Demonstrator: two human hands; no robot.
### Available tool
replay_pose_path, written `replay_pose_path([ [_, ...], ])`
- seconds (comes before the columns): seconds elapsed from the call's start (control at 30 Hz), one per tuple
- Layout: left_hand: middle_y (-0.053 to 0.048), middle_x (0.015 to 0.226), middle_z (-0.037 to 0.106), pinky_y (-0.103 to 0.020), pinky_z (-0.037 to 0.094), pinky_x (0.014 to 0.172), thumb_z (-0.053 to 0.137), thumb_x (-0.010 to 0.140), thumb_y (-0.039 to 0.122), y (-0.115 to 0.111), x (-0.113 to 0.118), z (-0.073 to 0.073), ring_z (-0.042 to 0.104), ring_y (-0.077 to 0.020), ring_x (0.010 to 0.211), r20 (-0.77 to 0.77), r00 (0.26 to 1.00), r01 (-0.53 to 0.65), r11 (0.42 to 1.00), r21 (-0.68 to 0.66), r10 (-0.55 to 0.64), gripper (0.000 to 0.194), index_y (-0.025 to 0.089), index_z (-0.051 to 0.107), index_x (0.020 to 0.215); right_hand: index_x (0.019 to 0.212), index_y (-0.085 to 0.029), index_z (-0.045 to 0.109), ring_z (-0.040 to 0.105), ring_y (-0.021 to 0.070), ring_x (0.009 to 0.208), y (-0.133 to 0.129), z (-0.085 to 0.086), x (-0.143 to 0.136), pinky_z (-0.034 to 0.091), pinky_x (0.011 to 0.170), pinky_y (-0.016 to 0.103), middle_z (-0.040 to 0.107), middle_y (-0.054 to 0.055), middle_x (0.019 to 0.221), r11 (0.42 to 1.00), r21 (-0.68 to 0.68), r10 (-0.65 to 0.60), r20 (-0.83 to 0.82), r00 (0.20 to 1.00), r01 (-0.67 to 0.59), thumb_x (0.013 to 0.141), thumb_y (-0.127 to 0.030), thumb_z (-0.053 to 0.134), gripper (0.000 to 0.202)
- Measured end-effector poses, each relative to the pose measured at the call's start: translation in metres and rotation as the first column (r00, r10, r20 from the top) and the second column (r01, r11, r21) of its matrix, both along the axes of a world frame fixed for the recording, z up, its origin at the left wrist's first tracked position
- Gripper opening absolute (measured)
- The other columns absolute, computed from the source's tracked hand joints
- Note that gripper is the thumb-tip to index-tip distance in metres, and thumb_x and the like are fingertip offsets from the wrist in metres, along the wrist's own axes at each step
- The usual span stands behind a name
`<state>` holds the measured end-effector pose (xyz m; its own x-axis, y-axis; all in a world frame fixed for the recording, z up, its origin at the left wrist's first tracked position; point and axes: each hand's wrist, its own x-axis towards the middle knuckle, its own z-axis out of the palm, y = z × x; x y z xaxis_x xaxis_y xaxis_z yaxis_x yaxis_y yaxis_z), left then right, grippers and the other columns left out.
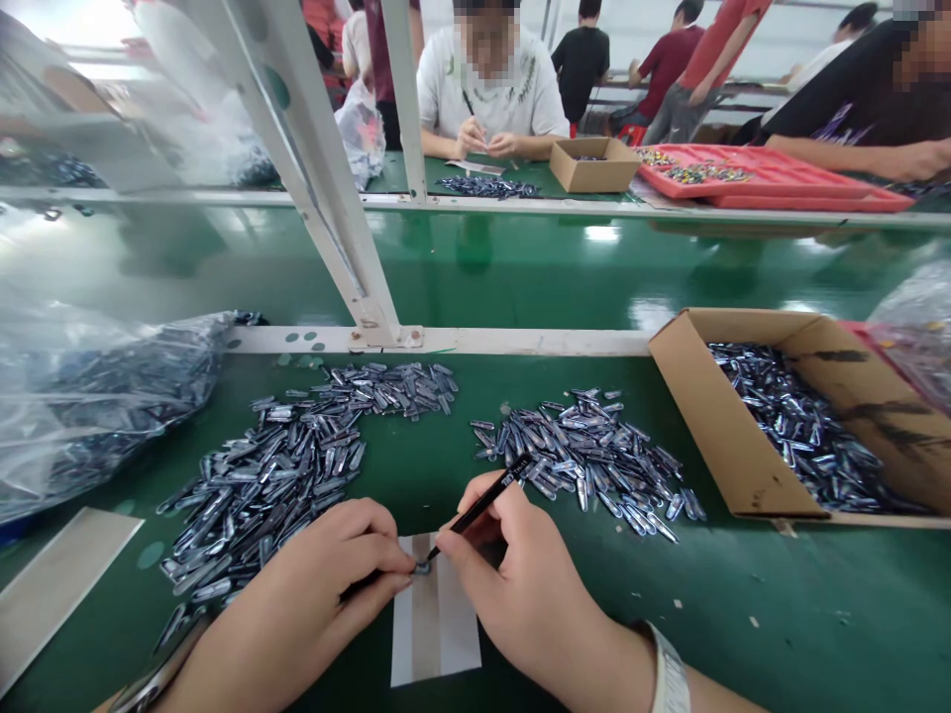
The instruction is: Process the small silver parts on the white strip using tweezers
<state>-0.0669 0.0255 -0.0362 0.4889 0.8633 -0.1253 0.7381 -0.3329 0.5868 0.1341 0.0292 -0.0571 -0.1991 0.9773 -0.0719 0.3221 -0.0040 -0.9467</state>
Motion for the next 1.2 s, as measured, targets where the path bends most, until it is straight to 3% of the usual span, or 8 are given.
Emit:
replay_pose_path([
  [0.2, 0.001, 0.088, 0.058, -0.027, 0.049, 0.066, 0.06, 0.084, 0.004, 0.0, 0.001, 0.005, 0.058, -0.0164, 0.08, -0.122, 0.987, 0.121, 0.982, 0.148, -0.104, 0.018, 0.021, 0.065, 0.08, 0.089, -0.025, 0.053, 0.065, 0.0166, 0.069, 0.0, 0.002, 0.002, 0.054, 0.061, 0.027, 0.066, -0.001, 0.078, 0.999, -0.005, 0.033, 0.006, 0.999, -0.033, 0.086, -0.027, 0.062, 0.009],
  [0.4, 0.0, 0.087, 0.061, -0.034, 0.051, 0.066, 0.066, 0.082, 0.008, -0.005, 0.003, 0.008, 0.06, -0.0203, 0.08, -0.251, 0.965, 0.144, 0.957, 0.251, -0.079, 0.015, 0.023, 0.066, 0.081, 0.09, -0.025, 0.054, 0.063, 0.0173, 0.071, 0.0, 0.002, 0.002, 0.053, 0.064, 0.03, 0.063, 0.0, 0.082, 0.998, 0.016, 0.057, 0.031, 0.998, -0.057, 0.088, -0.026, 0.06, 0.007],
  [0.53, -0.001, 0.087, 0.062, -0.038, 0.053, 0.067, 0.067, 0.079, 0.006, -0.009, 0.008, 0.008, 0.061, -0.0218, 0.079, -0.323, 0.943, 0.167, 0.953, 0.252, -0.079, 0.016, 0.022, 0.065, 0.082, 0.095, -0.025, 0.053, 0.063, 0.018, 0.077, -0.002, 0.0, 0.005, 0.054, 0.069, 0.031, 0.062, 0.001, 0.087, 0.997, 0.063, 0.051, -0.012, 0.999, -0.05, 0.09, -0.025, 0.059, 0.008],
  [0.87, 0.001, 0.1, 0.065, -0.037, 0.054, 0.076, 0.066, 0.078, 0.001, -0.012, 0.008, 0.003, 0.062, -0.0214, 0.088, -0.259, 0.959, 0.17, 0.963, 0.207, -0.114, 0.03, 0.026, 0.065, 0.096, 0.096, -0.024, 0.049, 0.06, 0.0171, 0.07, -0.007, -0.003, 0.008, 0.053, 0.062, 0.03, 0.057, 0.0, 0.082, 0.976, 0.215, 0.032, 0.045, 0.998, -0.041, 0.091, -0.022, 0.056, 0.008],
  [0.93, 0.001, 0.099, 0.066, -0.035, 0.053, 0.076, 0.063, 0.079, 0.0, -0.011, 0.007, 0.004, 0.062, -0.0202, 0.087, -0.236, 0.964, 0.171, 0.963, 0.209, -0.12, 0.032, 0.026, 0.065, 0.097, 0.095, -0.024, 0.049, 0.061, 0.0167, 0.069, -0.006, -0.001, 0.014, 0.053, 0.062, 0.03, 0.057, 0.0, 0.082, 0.953, 0.302, -0.046, 0.029, 0.999, 0.035, 0.092, -0.02, 0.054, 0.007],
  [1.03, 0.001, 0.097, 0.067, -0.032, 0.052, 0.076, 0.057, 0.08, -0.001, -0.011, 0.007, 0.005, 0.062, -0.0188, 0.085, -0.157, 0.977, 0.176, 0.956, 0.234, -0.142, 0.03, 0.026, 0.066, 0.092, 0.094, -0.024, 0.048, 0.062, 0.0173, 0.066, 0.003, 0.007, 0.031, 0.053, 0.059, 0.03, 0.058, 0.001, 0.08, 0.871, 0.429, -0.271, 0.014, 0.962, 0.239, 0.089, -0.02, 0.057, 0.011],
  [1.1, 0.001, 0.095, 0.066, -0.03, 0.052, 0.075, 0.053, 0.084, 0.003, -0.011, 0.007, 0.006, 0.062, -0.0176, 0.085, -0.071, 0.989, 0.141, 0.957, 0.252, -0.127, 0.026, 0.025, 0.066, 0.089, 0.095, -0.024, 0.049, 0.063, 0.0175, 0.063, 0.011, 0.013, 0.045, 0.053, 0.056, 0.03, 0.058, 0.0, 0.077, 0.811, 0.46, -0.405, -0.002, 0.914, 0.361, 0.087, -0.023, 0.06, 0.014],
  [1.2, -0.001, 0.092, 0.066, -0.031, 0.053, 0.076, 0.049, 0.09, 0.011, -0.006, 0.011, 0.014, 0.063, -0.0178, 0.085, -0.013, 0.997, 0.074, 0.959, 0.273, -0.073, 0.02, 0.023, 0.065, 0.09, 0.098, -0.024, 0.049, 0.065, 0.0178, 0.063, 0.021, 0.021, 0.061, 0.055, 0.055, 0.029, 0.059, 0.001, 0.08, 0.754, 0.472, -0.507, -0.023, 0.862, 0.456, 0.088, -0.027, 0.06, 0.016],
])
